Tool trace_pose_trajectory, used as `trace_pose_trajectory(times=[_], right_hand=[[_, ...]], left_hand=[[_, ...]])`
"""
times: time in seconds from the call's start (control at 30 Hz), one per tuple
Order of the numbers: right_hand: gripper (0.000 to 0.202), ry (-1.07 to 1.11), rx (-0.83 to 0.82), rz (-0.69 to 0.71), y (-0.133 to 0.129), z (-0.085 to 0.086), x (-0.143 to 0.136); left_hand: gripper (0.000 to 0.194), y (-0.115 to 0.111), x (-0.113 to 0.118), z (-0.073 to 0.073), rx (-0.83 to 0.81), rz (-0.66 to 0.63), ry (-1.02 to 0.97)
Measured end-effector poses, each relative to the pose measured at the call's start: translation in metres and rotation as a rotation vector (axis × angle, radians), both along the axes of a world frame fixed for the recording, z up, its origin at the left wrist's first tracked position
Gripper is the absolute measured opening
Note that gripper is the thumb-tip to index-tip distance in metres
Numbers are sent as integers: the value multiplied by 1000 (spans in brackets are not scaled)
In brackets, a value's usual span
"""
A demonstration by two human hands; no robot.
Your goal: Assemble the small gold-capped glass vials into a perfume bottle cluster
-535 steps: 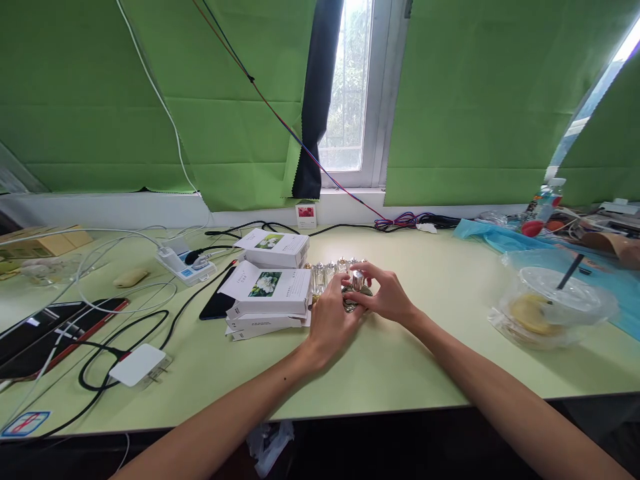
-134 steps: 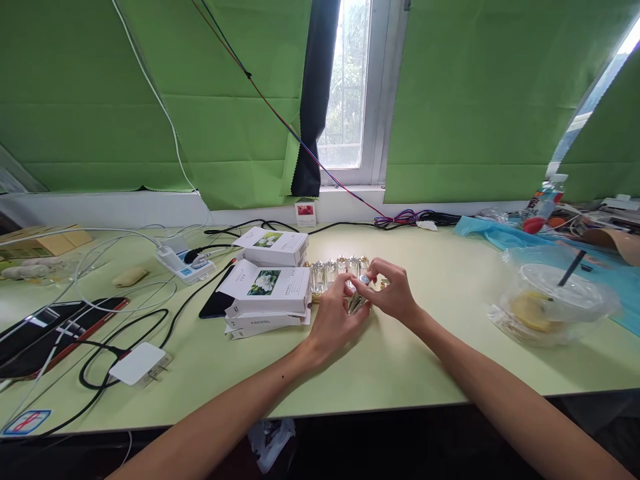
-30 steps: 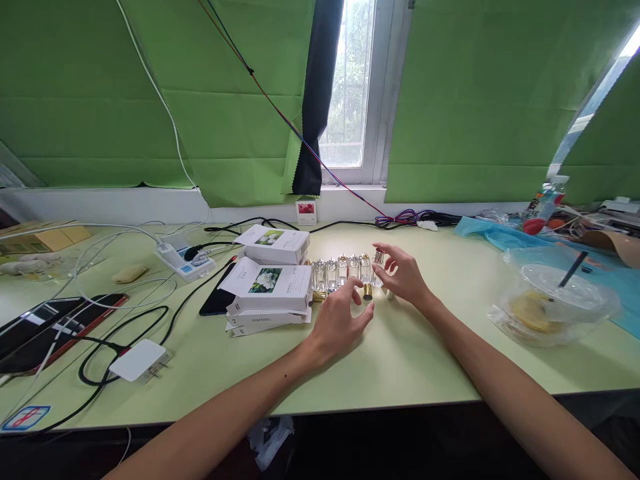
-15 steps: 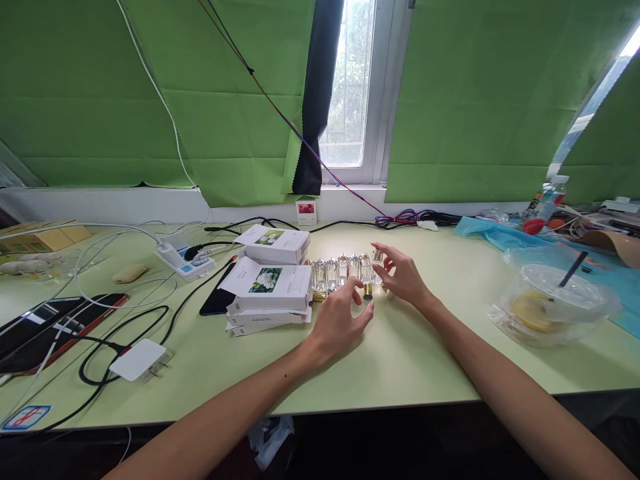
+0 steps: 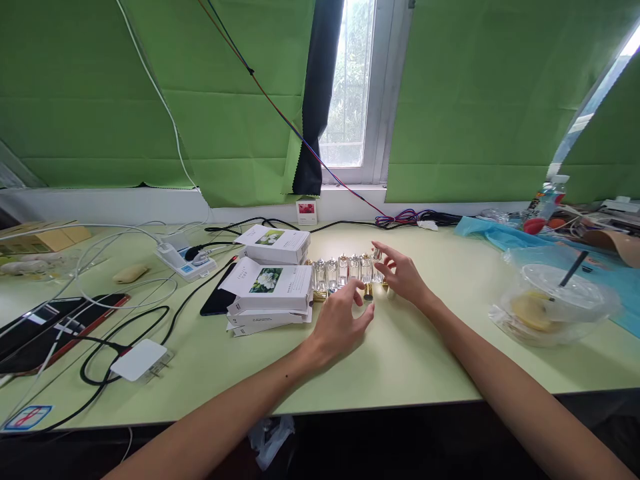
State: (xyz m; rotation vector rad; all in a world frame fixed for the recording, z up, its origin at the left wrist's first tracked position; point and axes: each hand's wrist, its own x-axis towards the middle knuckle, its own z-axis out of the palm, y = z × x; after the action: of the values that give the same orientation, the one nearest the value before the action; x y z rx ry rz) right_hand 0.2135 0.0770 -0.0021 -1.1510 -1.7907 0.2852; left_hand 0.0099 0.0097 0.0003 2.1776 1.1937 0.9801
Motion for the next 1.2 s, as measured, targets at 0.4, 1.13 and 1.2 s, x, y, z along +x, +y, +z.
trace_pose_trajectory(times=[0.4,1.13,1.2], right_hand=[[55,-99,-4,-55,1,-1,-1],[56,-97,53,-59,4,-4,-1],[54,-93,56,-52,3,-4,-1]], left_hand=[[24,-1,0,0,-12,12,16],[22,1,0,-2,-4,-3,45],[22,1,0,-2,-8,0,48]])
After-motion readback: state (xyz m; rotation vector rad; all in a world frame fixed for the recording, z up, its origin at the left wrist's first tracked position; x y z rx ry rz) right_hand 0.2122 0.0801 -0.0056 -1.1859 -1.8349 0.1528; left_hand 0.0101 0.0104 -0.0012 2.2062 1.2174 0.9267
